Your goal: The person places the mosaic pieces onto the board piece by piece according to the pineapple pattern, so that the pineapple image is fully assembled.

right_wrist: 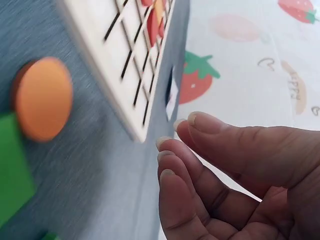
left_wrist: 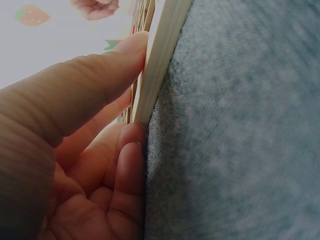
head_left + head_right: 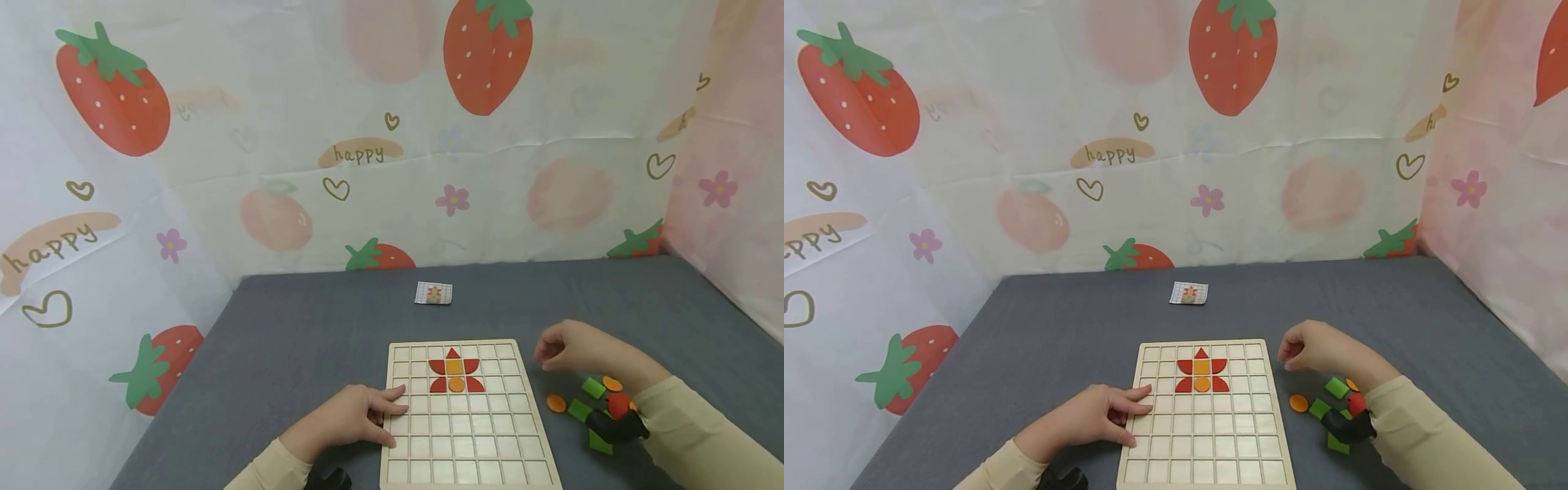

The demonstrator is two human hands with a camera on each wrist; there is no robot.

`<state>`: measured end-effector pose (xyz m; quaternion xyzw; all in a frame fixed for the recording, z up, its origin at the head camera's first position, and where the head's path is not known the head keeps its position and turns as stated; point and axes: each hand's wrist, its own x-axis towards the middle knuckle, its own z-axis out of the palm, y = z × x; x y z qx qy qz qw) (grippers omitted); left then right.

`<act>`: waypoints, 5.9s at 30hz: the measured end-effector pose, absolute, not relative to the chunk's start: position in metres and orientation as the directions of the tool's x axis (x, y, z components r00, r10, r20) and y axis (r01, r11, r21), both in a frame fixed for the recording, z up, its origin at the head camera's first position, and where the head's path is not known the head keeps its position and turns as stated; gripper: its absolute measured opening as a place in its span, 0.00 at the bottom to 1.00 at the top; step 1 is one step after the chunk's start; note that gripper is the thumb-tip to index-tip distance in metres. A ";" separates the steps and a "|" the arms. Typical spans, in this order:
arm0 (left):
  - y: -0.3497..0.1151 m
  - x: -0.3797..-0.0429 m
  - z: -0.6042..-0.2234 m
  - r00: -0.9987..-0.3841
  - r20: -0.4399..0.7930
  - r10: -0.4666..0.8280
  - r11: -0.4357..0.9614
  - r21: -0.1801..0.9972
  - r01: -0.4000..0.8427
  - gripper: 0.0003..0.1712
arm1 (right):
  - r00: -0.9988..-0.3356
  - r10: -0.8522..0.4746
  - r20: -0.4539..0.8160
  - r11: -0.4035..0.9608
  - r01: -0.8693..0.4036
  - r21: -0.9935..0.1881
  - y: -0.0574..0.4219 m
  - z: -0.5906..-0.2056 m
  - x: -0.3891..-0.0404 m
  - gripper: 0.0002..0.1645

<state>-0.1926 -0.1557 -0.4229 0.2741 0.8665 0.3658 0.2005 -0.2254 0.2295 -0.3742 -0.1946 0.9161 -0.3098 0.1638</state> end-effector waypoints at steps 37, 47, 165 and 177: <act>-0.156 -0.195 -0.426 -0.774 -0.157 0.614 0.597 0.733 0.325 0.31 | -0.812 -0.542 -0.218 0.687 -0.279 -0.671 0.228 -0.395 -0.211 0.12; -0.157 -0.197 -0.428 -0.771 -0.156 0.617 0.598 0.730 0.331 0.31 | -0.862 -0.489 -0.134 0.654 -0.260 -0.710 0.179 -0.390 -0.218 0.08; -0.156 -0.196 -0.426 -0.772 -0.169 0.613 0.608 0.724 0.325 0.30 | -0.899 -0.385 -0.208 0.711 -0.146 -0.688 0.292 -0.408 -0.203 0.14; -0.155 -0.195 -0.424 -0.770 -0.171 0.614 0.604 0.730 0.319 0.30 | -0.903 -0.374 -0.213 0.653 -0.093 -0.751 0.271 -0.390 -0.208 0.11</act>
